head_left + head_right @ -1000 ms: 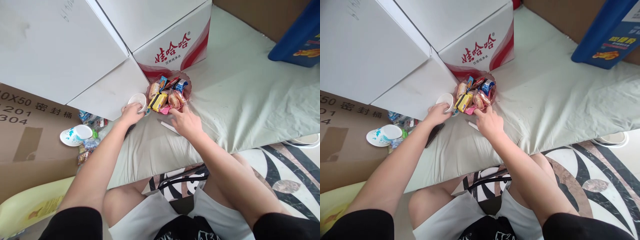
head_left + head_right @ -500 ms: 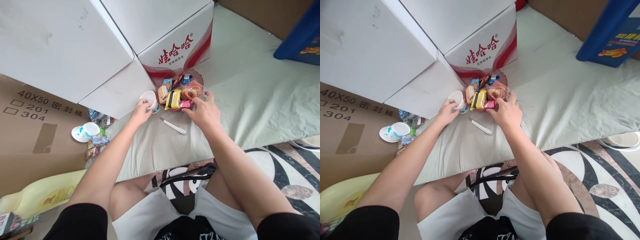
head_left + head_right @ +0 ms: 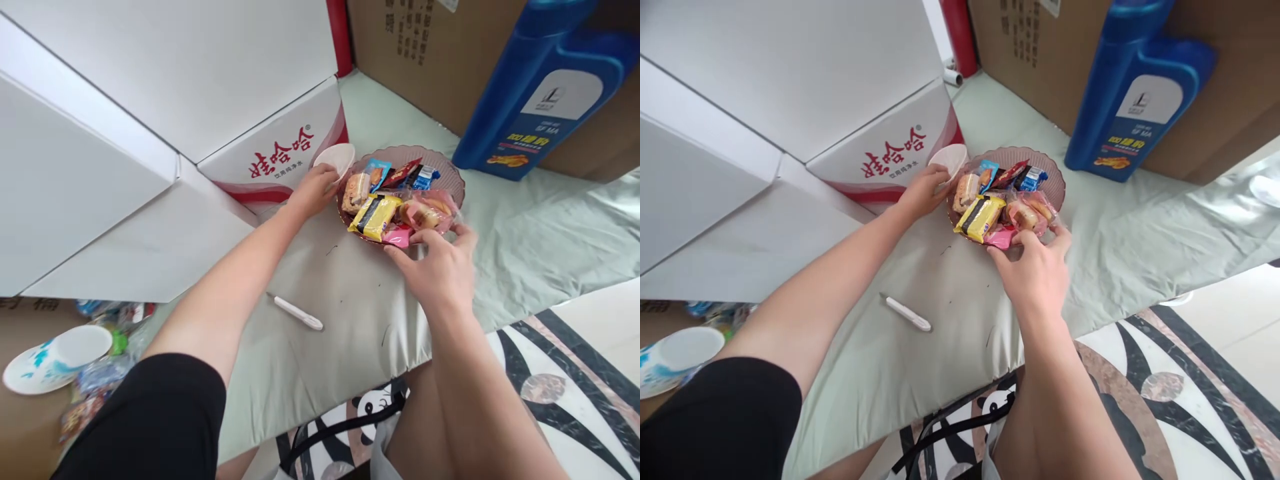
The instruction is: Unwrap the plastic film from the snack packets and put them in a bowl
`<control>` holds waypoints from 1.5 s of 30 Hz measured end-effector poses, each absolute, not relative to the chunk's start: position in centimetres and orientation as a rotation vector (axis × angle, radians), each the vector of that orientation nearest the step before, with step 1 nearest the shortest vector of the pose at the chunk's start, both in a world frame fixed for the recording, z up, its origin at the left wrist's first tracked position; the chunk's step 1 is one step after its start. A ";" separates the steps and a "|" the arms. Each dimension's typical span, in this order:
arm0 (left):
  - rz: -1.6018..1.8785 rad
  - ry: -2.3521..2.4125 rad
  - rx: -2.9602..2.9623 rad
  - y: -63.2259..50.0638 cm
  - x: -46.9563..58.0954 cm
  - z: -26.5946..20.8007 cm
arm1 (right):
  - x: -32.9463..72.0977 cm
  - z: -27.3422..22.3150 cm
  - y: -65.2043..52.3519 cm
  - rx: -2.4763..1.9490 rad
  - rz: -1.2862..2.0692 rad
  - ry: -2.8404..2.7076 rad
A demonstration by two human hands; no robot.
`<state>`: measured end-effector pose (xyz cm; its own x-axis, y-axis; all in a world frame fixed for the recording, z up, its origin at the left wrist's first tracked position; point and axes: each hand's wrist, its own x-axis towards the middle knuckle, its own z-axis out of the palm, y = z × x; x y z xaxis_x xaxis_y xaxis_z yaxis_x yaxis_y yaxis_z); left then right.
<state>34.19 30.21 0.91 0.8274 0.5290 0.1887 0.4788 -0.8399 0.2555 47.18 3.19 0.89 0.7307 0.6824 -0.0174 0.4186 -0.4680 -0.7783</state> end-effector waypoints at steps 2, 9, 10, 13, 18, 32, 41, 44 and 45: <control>0.385 0.652 2.866 32.4 37.6 0.8 | 47.7 1.1 3.3 -2.198 0.396 -0.764; 0.449 0.583 2.979 36.3 43.8 0.7 | 48.2 1.2 4.1 -2.278 0.382 -0.714; 0.493 0.647 2.965 35.8 43.1 0.4 | 48.1 1.1 4.1 -2.265 0.375 -0.717; 0.561 0.846 2.902 32.8 38.5 -1.0 | 47.6 1.0 4.3 -2.222 0.366 -0.727; 0.341 1.204 2.803 25.9 28.0 -3.2 | 46.2 0.5 5.5 -2.210 0.484 -0.706; 0.113 1.448 2.731 22.3 24.8 -3.4 | 48.0 -0.1 14.9 -2.371 0.317 -0.845; 0.163 1.437 2.752 22.7 24.5 -4.1 | 54.4 -0.1 26.6 -2.450 0.240 -1.024; 0.183 1.440 2.756 22.8 24.4 -4.5 | 54.8 -1.3 29.1 -2.437 0.300 -1.108; 0.188 1.438 2.754 22.7 24.4 -4.5 | 54.5 -1.9 29.5 -2.417 0.299 -1.106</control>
<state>24.39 22.68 -4.52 0.5659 0.8192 0.0929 0.8157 -0.5727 0.0818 54.53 29.55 -1.94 0.6526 0.7577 -0.0052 0.6571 -0.5694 -0.4940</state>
